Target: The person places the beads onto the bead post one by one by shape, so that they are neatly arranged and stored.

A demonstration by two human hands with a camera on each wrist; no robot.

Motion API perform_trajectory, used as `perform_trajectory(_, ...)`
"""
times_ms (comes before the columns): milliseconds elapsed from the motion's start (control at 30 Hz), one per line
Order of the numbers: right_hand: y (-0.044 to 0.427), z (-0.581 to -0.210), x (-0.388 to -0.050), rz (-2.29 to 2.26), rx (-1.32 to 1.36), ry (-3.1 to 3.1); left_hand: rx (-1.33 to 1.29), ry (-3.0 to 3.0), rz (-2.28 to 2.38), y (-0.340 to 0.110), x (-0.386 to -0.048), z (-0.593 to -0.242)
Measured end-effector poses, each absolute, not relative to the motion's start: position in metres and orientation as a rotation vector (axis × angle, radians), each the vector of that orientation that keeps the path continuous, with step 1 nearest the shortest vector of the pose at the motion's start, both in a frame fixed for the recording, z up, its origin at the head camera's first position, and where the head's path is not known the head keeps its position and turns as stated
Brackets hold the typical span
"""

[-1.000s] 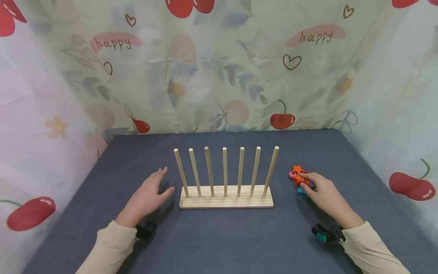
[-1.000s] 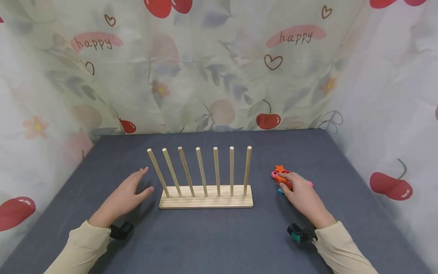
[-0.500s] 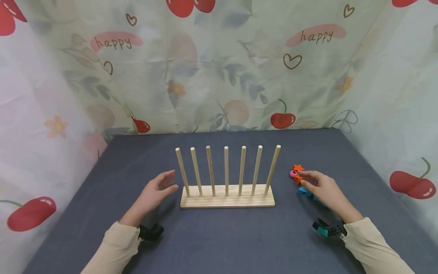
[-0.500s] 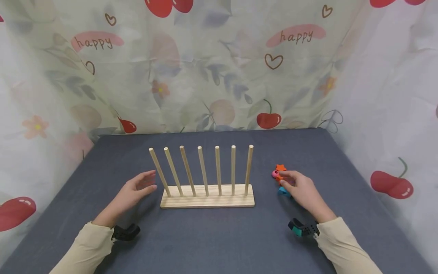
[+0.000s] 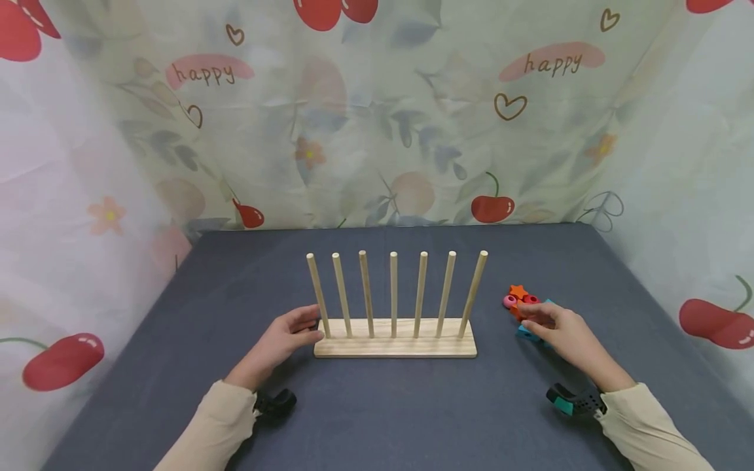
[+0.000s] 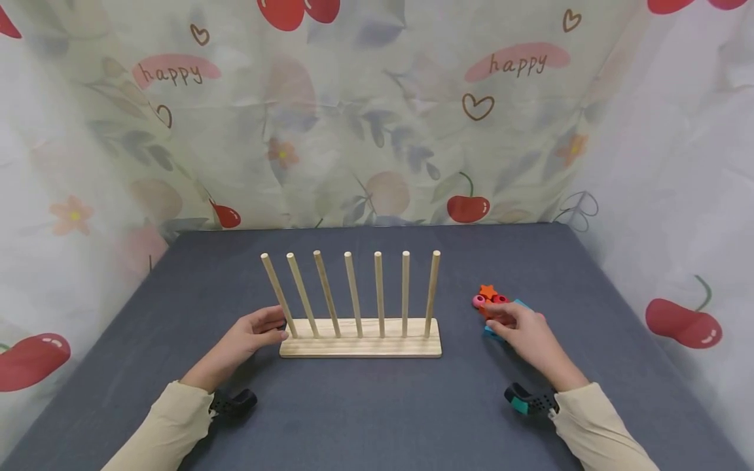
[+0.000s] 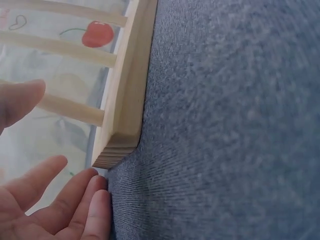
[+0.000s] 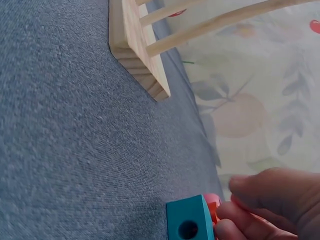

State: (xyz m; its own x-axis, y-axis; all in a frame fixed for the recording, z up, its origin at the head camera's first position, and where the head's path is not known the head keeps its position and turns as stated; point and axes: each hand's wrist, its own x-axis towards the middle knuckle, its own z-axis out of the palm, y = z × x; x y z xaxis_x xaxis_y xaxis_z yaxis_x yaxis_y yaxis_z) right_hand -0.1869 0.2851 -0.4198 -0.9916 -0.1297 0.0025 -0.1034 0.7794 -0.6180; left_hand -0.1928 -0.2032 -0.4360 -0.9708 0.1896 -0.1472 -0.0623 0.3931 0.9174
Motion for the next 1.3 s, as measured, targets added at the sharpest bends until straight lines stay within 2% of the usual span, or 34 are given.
perform_trajectory(333, 0.292, -0.425, -0.193, -1.095, -0.254, 2.821, 0.106, 2.413, 1.456, -0.206, -0.205, -0.442)
perform_trajectory(533, 0.294, -0.426, -0.196, -1.081, -0.309, 2.8, 0.204, 2.419, 1.345, -0.208, -0.211, -0.443)
perform_trajectory(900, 0.295, -0.424, -0.197, -0.975, -0.33, 2.849, 0.309, 2.469, 1.227, -0.203, -0.209, -0.439)
perform_trajectory(1300, 0.292, -0.43, -0.198, -0.971, -0.358, 2.869, 0.285, 2.488, 1.198, -0.203, -0.208, -0.44)
